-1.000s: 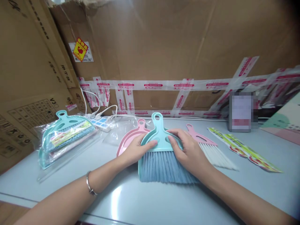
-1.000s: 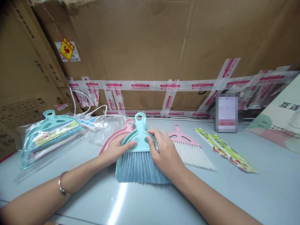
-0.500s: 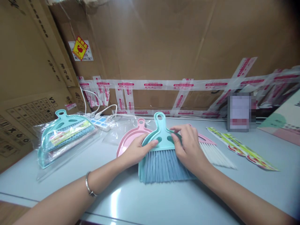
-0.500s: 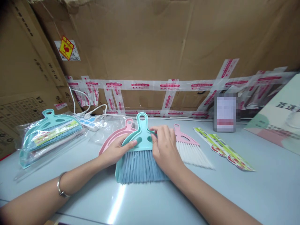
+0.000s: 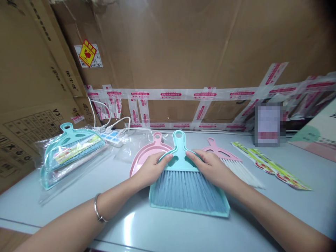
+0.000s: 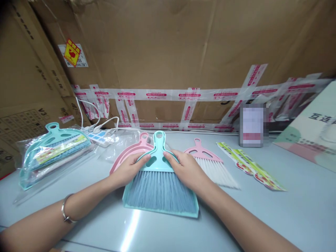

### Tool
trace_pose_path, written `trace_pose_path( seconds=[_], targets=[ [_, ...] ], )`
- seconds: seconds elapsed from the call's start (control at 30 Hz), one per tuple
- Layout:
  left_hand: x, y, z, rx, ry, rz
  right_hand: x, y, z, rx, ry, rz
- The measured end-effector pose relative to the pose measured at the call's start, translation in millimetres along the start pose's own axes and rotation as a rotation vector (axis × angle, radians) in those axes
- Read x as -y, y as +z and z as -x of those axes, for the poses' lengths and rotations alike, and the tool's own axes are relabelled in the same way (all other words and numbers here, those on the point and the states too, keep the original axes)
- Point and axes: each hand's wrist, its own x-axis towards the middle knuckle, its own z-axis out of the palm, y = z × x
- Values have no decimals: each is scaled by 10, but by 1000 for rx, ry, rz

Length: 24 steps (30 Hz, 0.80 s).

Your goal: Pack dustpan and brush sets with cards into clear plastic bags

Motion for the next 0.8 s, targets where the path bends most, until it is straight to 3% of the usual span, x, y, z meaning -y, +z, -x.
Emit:
trace_pose_path(
  seconds=[0.2, 0.8],
  targets=[
    [25, 8, 5, -16, 12, -81, -24, 57, 1, -50, -13, 145],
    [42, -20, -4, 8, -24, -148, -45, 159, -6, -22, 47, 205]
  ],
)
